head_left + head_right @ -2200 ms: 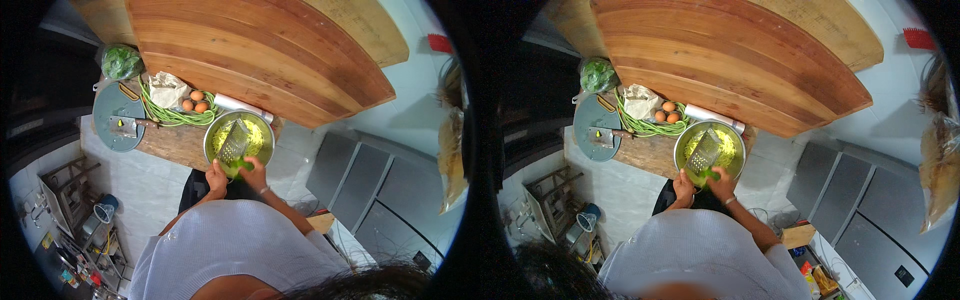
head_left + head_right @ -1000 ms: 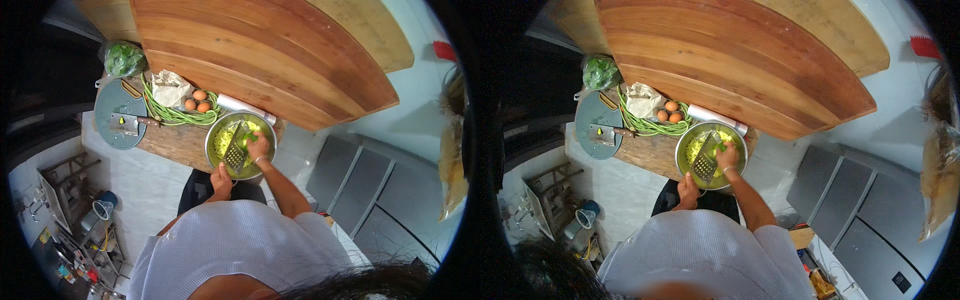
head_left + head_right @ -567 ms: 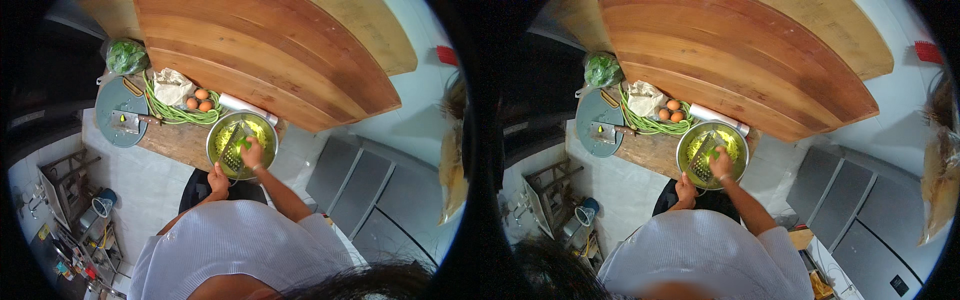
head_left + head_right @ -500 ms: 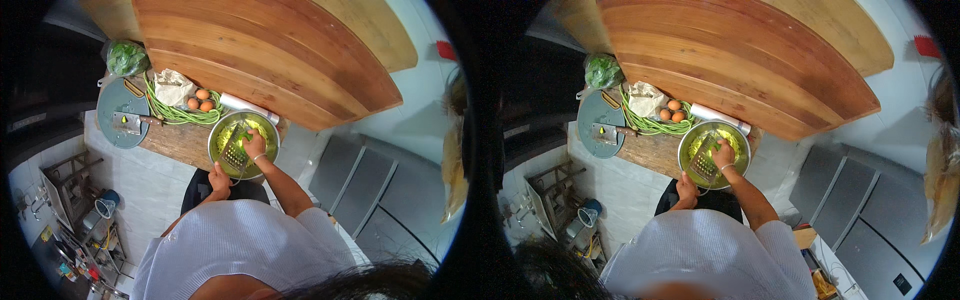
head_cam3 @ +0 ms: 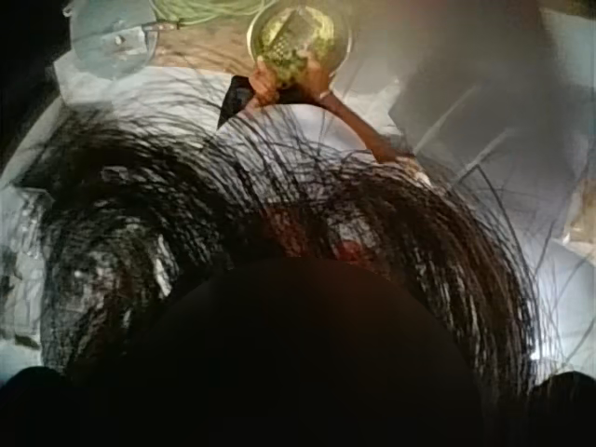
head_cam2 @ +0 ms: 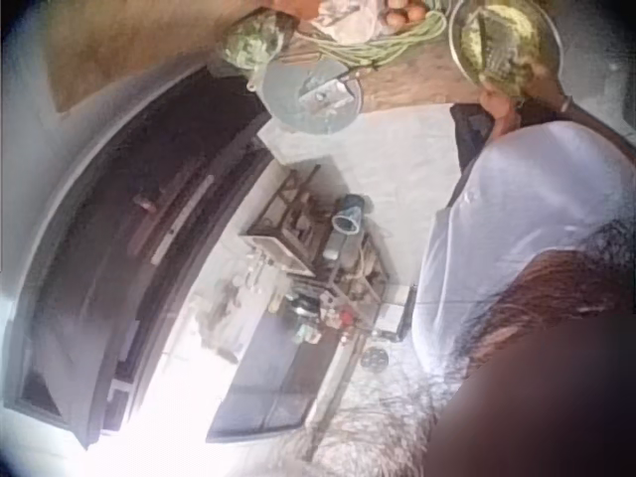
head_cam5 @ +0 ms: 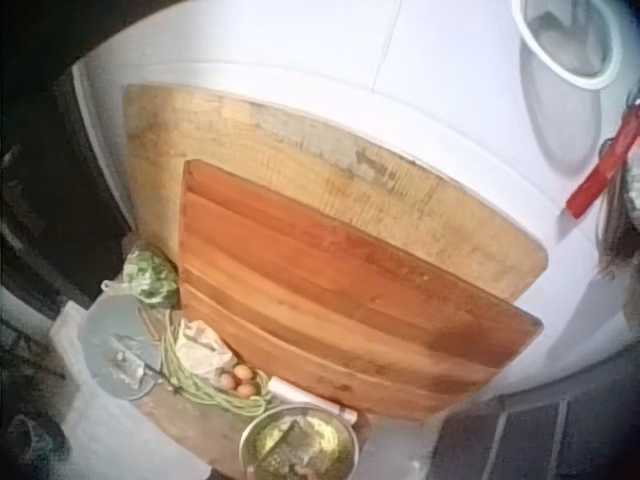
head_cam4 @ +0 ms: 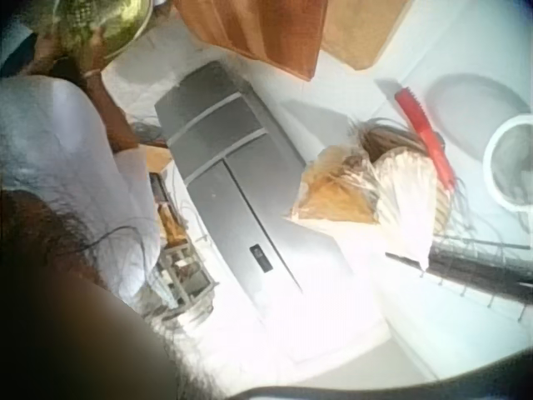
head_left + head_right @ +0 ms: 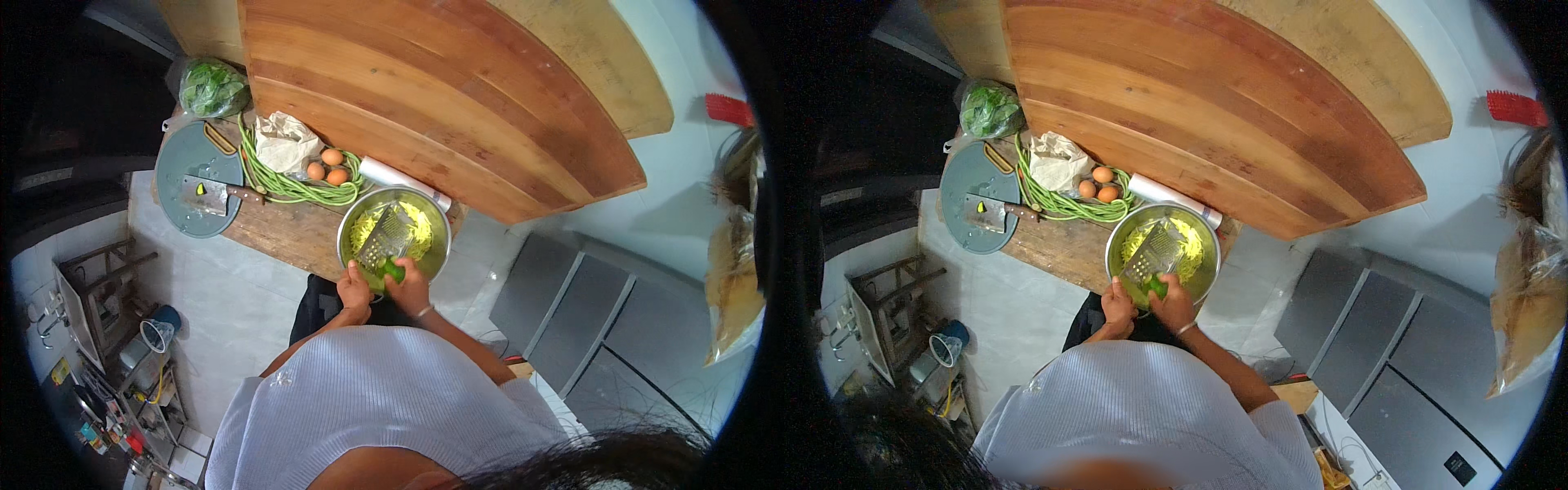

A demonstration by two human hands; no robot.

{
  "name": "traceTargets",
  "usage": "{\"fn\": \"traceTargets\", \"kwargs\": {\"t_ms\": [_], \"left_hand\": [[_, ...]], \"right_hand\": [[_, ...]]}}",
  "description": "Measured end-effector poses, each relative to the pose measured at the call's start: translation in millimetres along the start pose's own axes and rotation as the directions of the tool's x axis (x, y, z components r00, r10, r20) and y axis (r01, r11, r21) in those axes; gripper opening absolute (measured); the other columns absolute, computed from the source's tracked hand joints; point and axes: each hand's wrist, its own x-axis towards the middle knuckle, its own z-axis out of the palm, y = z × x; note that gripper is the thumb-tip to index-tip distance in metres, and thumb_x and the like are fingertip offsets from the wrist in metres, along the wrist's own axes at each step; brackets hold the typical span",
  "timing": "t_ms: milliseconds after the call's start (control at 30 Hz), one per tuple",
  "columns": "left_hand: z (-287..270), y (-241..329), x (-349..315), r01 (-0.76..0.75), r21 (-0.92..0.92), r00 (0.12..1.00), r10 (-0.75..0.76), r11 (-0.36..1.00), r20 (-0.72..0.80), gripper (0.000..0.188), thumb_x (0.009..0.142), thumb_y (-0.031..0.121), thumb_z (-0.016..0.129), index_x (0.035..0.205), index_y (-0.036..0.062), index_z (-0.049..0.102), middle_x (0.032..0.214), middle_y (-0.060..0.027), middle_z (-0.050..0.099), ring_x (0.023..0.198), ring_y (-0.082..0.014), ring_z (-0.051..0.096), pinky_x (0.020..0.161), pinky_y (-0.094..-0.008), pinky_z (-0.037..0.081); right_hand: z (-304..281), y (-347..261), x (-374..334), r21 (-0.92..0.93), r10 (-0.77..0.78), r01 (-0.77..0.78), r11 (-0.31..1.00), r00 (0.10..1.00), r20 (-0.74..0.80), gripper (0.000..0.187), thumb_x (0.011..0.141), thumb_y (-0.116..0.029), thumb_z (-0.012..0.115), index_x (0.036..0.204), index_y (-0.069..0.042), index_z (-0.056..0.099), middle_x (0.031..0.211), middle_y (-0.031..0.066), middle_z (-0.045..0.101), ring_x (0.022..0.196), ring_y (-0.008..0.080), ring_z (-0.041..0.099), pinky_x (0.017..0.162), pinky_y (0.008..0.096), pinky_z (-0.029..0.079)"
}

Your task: The person grates a green vegetable into a metal bowl using a handheld grater. After finishing, they rinse the grater under a kitchen faucet and place it on a drying rack. Finally, they pick up a knife and a small piece of vegetable on a cutting board.

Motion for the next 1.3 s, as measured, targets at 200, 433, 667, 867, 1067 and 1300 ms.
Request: {"fn": "traceTargets", "kwargs": {"t_ms": [200,433,667,867,1067,1300], "left_hand": [[4.0,-16.9,-6.6,-0.116,0.093,0.993,0.114,0.989,0.020,0.041,0.094,0.037,0.040,0.064,0.0080,0.044,0.048,-0.0003,0.039,0.036,-0.0101,0.034,0.032,-0.0298,0.030],[-9.9,-14.7,6.0,-0.111,0.086,0.994,0.109,0.990,0.029,0.042,0.094,0.034,0.040,0.064,0.0062,0.045,0.048,-0.0001,0.038,0.036,-0.0097,0.035,0.033,-0.0283,0.030],[-8.8,-1.0,-0.9,-0.013,-0.010,0.995,0.014,1.000,0.101,0.039,0.095,0.035,0.039,0.070,0.0064,0.047,0.051,0.0003,0.041,0.037,-0.0089,0.036,0.033,-0.0267,0.031],[-7.4,-2.3,3.1,-0.034,0.010,0.997,0.033,0.999,0.066,0.038,0.094,0.038,0.039,0.073,0.0085,0.049,0.048,0.0023,0.037,0.037,-0.0077,0.032,0.032,-0.0255,0.028],[-11.9,-4.7,9.3,-0.006,-0.024,0.998,0.008,1.000,0.070,0.038,0.094,0.038,0.038,0.076,0.0074,0.050,0.050,0.0021,0.038,0.036,-0.0074,0.031,0.031,-0.0245,0.026],[-16.8,0.1,9.8,-0.025,0.046,0.996,0.021,0.999,0.086,0.039,0.094,0.036,0.039,0.075,0.0046,0.050,0.055,0.0000,0.042,0.039,-0.0093,0.037,0.033,-0.0257,0.031]], "right_hand": [[16.8,42.1,76.2,-0.066,0.119,-0.140,0.988,0.959,-0.258,0.035,0.068,-0.022,0.068,0.094,-0.002,0.055,0.082,0.0194,0.062,0.076,0.0357,0.060,0.068,0.0416,0.047],[11.9,67.9,100.5,0.103,0.081,-0.056,0.993,0.965,-0.251,0.045,0.068,-0.022,0.074,0.103,0.000,0.055,0.093,0.0163,0.061,0.087,0.0263,0.060,0.078,0.0343,0.046],[-25.4,44.9,31.7,0.322,0.052,-0.165,0.932,0.941,0.334,0.042,0.070,-0.020,0.075,0.104,-0.001,0.060,0.095,0.0059,0.061,0.089,0.0122,0.055,0.080,0.0263,0.044],[5.9,44.1,25.2,0.364,0.102,-0.138,0.921,0.988,0.115,0.042,0.070,-0.029,0.076,0.096,0.000,0.061,0.090,0.0083,0.062,0.082,0.0158,0.058,0.074,0.0291,0.046],[-20.9,42.7,16.7,0.303,-0.032,-0.030,0.953,0.980,0.196,0.036,0.070,-0.015,0.075,0.099,-0.002,0.059,0.093,0.0055,0.061,0.081,0.0125,0.057,0.072,0.0259,0.047],[-40.3,24.6,4.5,0.463,0.425,-0.624,0.629,0.775,0.467,0.044,0.071,-0.009,0.074,0.109,-0.004,0.052,0.097,0.0052,0.058,0.082,0.0123,0.058,0.064,0.0222,0.050]]}}
